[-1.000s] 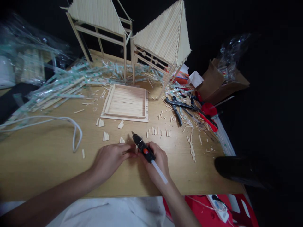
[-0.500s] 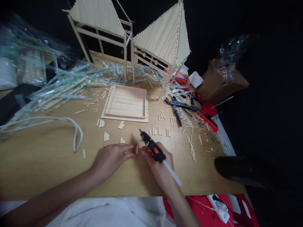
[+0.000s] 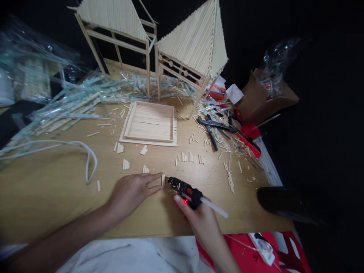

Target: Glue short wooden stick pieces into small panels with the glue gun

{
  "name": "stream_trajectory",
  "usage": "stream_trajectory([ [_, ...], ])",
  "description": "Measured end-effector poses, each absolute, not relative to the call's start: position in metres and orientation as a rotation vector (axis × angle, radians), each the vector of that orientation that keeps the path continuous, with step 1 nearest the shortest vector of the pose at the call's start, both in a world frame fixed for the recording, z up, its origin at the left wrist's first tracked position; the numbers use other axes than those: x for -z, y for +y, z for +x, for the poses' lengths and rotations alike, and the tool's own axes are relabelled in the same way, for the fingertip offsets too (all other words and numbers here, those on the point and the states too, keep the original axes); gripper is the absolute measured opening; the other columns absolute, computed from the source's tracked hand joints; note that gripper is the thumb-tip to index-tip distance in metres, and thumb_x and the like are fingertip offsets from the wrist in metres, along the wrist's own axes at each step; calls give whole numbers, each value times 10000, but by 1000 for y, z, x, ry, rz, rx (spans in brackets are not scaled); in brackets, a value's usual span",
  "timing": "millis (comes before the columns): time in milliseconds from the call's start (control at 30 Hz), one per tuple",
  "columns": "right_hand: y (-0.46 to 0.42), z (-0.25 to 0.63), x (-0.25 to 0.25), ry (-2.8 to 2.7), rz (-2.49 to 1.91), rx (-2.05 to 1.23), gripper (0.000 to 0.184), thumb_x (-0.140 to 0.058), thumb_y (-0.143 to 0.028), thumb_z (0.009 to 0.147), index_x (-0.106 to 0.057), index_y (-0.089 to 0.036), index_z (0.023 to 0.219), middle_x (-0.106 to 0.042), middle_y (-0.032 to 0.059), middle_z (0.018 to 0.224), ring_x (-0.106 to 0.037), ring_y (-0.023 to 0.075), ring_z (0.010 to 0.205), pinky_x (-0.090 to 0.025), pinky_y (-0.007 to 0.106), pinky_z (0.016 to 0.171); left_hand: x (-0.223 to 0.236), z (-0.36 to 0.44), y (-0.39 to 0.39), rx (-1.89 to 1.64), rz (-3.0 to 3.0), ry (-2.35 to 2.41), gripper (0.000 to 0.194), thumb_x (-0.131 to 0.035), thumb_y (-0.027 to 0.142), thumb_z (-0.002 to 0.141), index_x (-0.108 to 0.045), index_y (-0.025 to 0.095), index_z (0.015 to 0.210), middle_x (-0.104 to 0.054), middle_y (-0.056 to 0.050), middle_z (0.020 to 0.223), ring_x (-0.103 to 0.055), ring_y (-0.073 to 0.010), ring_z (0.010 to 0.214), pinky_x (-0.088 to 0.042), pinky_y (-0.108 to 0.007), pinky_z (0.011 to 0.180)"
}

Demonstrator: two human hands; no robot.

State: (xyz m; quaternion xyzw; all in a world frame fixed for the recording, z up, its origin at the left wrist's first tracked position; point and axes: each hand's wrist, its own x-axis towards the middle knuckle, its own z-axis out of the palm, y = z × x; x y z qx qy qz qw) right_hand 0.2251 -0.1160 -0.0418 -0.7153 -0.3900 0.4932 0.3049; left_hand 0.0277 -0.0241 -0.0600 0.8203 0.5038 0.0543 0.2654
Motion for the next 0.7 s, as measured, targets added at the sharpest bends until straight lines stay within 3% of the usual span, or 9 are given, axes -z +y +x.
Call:
stream_trajectory([
  [700, -109, 224, 28, -1183, -1966, -1280, 369, -557, -510, 847, -647, -162, 765, -618, 17, 605, -494, 125, 515, -366, 237, 484, 60, 29, -23, -183, 2223, 1365, 381, -535, 548, 831, -603, 400, 1175, -700, 27, 1092, -689, -243, 895, -497, -319, 684],
])
